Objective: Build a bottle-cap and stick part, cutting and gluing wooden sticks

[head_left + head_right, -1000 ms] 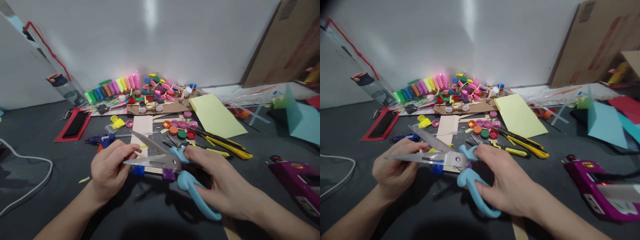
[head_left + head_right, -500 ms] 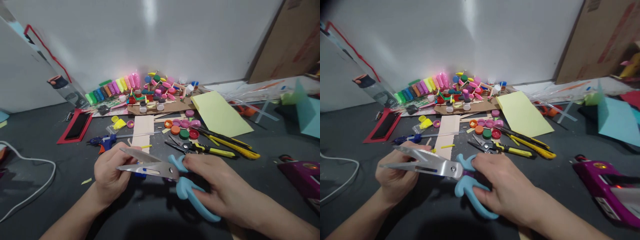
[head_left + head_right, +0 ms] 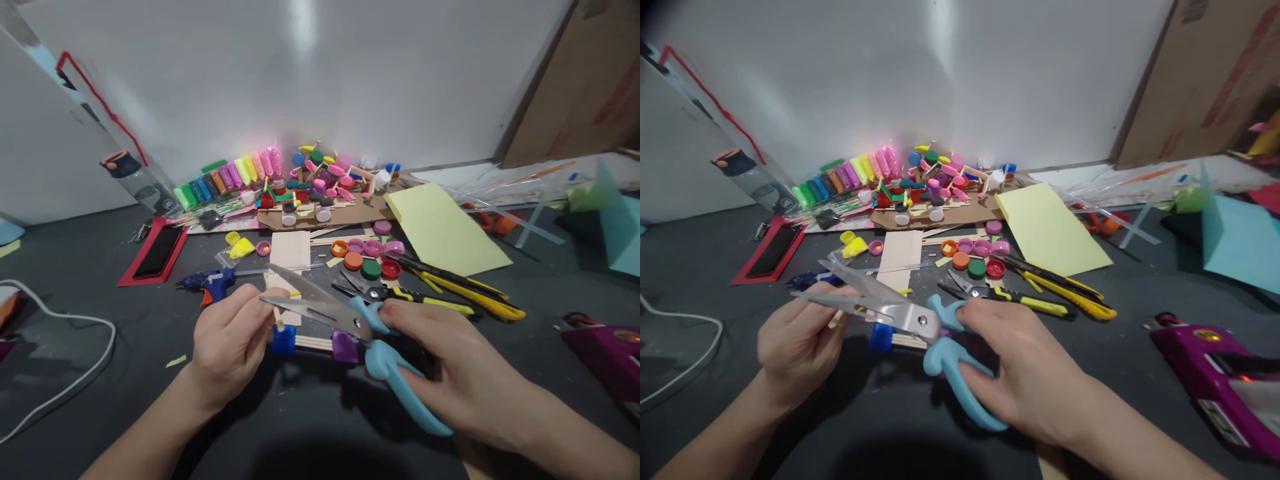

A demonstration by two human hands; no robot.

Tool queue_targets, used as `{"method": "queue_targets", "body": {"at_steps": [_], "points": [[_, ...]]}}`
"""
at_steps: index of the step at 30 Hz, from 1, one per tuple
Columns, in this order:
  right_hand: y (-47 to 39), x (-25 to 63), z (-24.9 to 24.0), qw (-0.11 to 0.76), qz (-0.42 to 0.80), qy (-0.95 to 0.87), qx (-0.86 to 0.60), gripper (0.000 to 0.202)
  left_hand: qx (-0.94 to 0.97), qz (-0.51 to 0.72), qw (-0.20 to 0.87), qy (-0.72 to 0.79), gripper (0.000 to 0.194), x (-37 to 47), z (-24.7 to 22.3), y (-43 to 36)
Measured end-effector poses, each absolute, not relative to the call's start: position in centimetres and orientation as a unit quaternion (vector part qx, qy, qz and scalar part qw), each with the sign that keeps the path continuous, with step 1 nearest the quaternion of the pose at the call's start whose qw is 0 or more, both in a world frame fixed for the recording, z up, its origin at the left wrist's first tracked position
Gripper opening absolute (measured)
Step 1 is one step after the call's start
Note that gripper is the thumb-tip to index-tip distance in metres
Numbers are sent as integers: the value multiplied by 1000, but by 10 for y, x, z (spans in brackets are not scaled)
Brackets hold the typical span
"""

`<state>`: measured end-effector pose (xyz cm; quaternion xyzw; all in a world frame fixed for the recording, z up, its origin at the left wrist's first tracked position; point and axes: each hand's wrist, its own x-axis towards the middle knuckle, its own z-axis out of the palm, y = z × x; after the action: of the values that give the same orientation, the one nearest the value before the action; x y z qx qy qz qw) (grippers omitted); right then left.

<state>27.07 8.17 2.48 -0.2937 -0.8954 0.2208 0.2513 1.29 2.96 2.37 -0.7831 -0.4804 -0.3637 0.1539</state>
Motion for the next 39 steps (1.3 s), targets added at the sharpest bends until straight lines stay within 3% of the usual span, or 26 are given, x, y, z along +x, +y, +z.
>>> {"method": "queue_targets", "body": {"at_steps": [7, 17, 33, 39], "points": [[78, 272, 22, 232, 180, -913, -283, 3, -805, -330, 133, -475, 20, 14, 30, 29], [81, 274, 26, 211, 160, -930, -254, 13, -810, -339, 139, -457, 18, 14, 30, 29], [86, 287, 21, 241, -60, -932, -263, 17, -813, -321, 102, -475, 23, 12, 23, 33], [91, 291, 20, 259, 27, -921, -290, 13, -810, -319, 104, -482, 16, 13, 26, 34]]}}
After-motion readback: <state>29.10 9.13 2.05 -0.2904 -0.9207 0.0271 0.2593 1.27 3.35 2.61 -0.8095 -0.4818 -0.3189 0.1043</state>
